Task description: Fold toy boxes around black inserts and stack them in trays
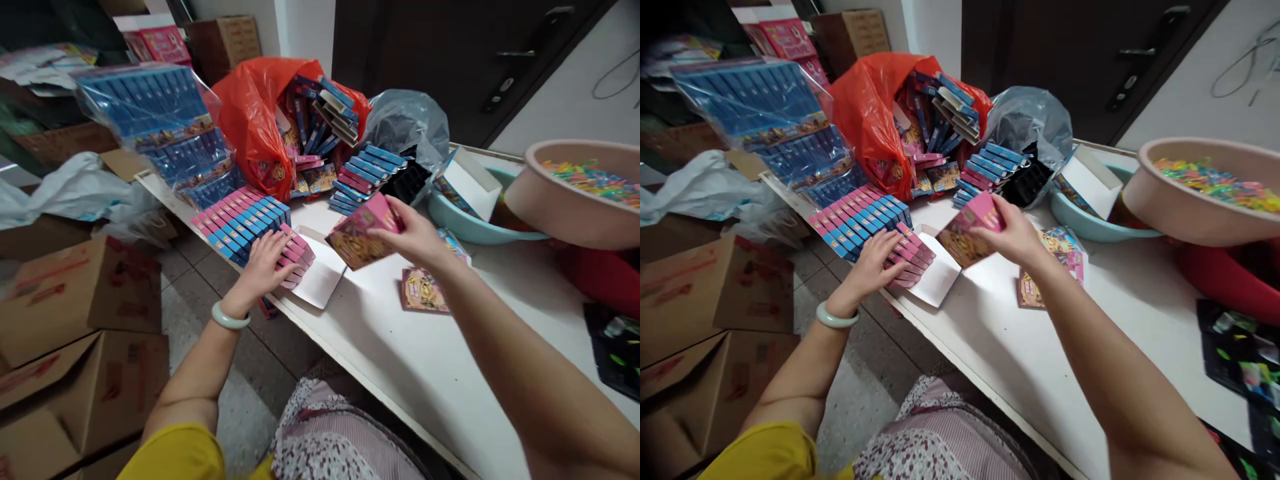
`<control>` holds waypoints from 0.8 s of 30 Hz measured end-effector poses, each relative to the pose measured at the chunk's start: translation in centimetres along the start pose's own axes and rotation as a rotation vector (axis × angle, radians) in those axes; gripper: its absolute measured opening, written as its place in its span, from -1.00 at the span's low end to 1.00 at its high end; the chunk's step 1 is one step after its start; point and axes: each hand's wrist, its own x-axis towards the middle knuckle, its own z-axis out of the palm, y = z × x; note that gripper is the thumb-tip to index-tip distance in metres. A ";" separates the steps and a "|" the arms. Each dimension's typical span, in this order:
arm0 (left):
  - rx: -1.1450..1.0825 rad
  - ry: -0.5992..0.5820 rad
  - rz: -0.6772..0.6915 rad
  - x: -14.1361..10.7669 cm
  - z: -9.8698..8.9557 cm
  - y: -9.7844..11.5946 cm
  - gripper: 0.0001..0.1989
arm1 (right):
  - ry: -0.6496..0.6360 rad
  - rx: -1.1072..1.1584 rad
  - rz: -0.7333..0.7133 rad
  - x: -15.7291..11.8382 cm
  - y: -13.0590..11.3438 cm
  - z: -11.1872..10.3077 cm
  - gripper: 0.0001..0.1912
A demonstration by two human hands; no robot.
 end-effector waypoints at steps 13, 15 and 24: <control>0.169 -0.219 -0.026 0.8 0.9 -0.4 -0.35 | -0.527 0.261 0.158 13.9 -0.3 10.7 -0.57; 0.158 -0.196 -0.016 0.9 1.1 -0.7 -0.34 | -0.495 0.167 0.123 14.4 -0.6 11.3 -0.52; 0.081 -0.182 0.019 1.8 1.3 -1.2 -0.36 | -0.595 0.034 0.096 14.8 -0.1 10.9 -0.59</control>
